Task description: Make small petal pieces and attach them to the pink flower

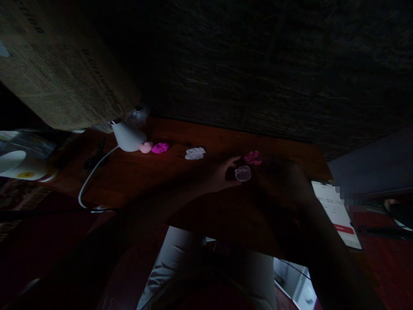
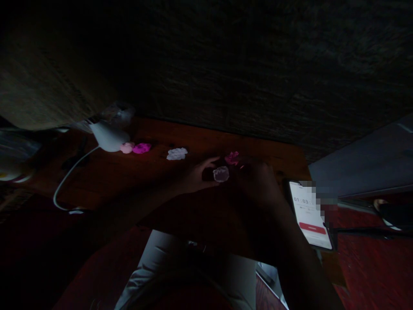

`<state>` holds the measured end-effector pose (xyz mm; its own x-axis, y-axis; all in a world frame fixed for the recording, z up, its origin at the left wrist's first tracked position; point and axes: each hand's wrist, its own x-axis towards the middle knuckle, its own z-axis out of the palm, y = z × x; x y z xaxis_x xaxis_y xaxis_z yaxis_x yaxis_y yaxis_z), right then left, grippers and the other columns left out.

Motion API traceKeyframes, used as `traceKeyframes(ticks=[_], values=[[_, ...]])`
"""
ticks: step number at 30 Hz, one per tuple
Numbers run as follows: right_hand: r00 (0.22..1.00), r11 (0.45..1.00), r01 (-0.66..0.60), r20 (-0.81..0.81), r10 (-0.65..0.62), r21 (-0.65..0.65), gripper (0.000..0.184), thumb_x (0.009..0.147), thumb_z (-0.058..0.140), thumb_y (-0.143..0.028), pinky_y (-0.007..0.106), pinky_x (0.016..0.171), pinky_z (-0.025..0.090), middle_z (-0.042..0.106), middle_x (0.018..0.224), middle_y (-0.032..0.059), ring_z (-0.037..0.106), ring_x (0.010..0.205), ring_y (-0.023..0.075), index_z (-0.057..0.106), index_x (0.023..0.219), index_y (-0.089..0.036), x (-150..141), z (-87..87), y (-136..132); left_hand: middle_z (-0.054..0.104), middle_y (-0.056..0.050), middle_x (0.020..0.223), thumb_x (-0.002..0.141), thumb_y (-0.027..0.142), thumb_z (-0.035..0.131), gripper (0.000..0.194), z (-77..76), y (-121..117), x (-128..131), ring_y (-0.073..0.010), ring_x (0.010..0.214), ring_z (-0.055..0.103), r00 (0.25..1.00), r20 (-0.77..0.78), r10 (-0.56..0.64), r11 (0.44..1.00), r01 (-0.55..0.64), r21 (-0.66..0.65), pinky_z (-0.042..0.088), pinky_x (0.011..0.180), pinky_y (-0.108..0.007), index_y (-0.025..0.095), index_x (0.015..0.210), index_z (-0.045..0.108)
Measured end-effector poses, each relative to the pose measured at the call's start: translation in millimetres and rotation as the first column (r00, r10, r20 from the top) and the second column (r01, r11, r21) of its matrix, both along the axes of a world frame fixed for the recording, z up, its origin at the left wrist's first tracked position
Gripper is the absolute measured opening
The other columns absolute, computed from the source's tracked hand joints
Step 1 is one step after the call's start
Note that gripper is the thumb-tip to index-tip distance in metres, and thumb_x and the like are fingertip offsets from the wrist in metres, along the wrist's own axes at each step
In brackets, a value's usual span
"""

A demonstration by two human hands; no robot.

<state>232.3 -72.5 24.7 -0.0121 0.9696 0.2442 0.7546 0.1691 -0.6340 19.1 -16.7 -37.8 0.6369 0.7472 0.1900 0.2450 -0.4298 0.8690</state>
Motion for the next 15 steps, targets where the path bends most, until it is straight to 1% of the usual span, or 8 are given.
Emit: traceKeyframes(ticks=[4,7,9,10,11,13,15], values=[[0.998,0.999,0.004,-0.070,-0.001,0.032,0.024,0.092,0.062,-0.032,0.031,0.070,0.058,0.081,0.099,0.0102,0.076,0.084,0.0252,0.078,0.106,-0.020,0.2,4.2,-1.9,0.066,-0.015,0.133,0.077,0.028,0.080,0.087,0.0,-1.8,-1.7,-0.0269,0.126,0.063,1.000,-0.028,-0.007,1.000,0.007,-0.009,0.046,0.109,-0.044,0.020,0.152,0.037],[0.997,0.999,0.000,-0.073,0.002,0.033,0.024,0.092,0.063,-0.033,0.033,0.070,0.058,0.081,0.099,0.0106,0.076,0.084,0.0260,0.078,0.105,-0.020,2.2,1.9,-0.6,0.064,-0.016,0.136,0.077,0.029,0.081,0.089,-2.4,-1.6,-1.9,-0.0275,0.128,0.061,1.000,-0.026,-0.017,1.000,0.017,0.000,0.045,0.111,-0.046,0.020,0.153,0.036],[0.997,0.999,0.021,-0.074,-0.018,0.043,0.024,0.091,0.062,-0.034,0.034,0.070,0.057,0.081,0.097,0.0106,0.076,0.082,0.0258,0.078,0.101,-0.019,4.6,0.1,1.0,0.062,-0.015,0.139,0.076,0.030,0.081,0.088,-0.2,2.0,-4.9,-0.0271,0.127,0.061,0.999,-0.041,-0.036,0.999,0.037,0.034,0.045,0.110,-0.046,0.021,0.152,0.038],[0.995,0.997,0.049,-0.090,-0.044,0.052,0.024,0.091,0.062,-0.036,0.034,0.069,0.057,0.080,0.095,0.0105,0.075,0.080,0.0253,0.077,0.099,-0.019,5.8,-0.4,1.9,0.062,-0.014,0.140,0.076,0.031,0.081,0.086,3.0,5.3,-8.2,-0.0268,0.126,0.061,0.998,-0.052,-0.043,0.997,0.046,0.062,0.046,0.109,-0.045,0.022,0.151,0.040],[0.990,0.995,0.084,-0.120,-0.077,0.060,0.025,0.090,0.063,-0.037,0.034,0.068,0.056,0.080,0.092,0.0101,0.074,0.078,0.0246,0.077,0.096,-0.019,7.0,-0.5,2.8,0.062,-0.014,0.140,0.076,0.032,0.081,0.079,7.8,9.7,-13.1,-0.0260,0.124,0.062,0.996,-0.068,-0.053,0.992,0.060,0.109,0.047,0.108,-0.044,0.023,0.147,0.046],[0.961,0.982,0.176,-0.227,-0.157,0.067,0.026,0.089,0.064,-0.042,0.032,0.064,0.054,0.078,0.084,0.0081,0.071,0.071,0.0220,0.076,0.093,-0.019,9.0,0.4,4.2,0.063,-0.012,0.137,0.079,0.036,0.078,0.063,20.5,21.4,-27.6,-0.0261,0.125,0.061,0.990,-0.136,-0.031,0.973,0.061,0.224,0.046,0.108,-0.043,0.022,0.137,0.057],[0.894,0.959,0.278,-0.382,-0.236,0.057,0.029,0.088,0.065,-0.047,0.029,0.057,0.049,0.071,0.073,0.0041,0.065,0.063,0.0181,0.074,0.088,-0.020,11.0,1.7,5.5,0.067,-0.011,0.131,0.084,0.042,0.073,0.049,33.8,35.2,-46.2,-0.0262,0.123,0.061,0.971,-0.217,0.098,0.940,-0.018,0.341,0.046,0.108,-0.043,0.019,0.127,0.063]])
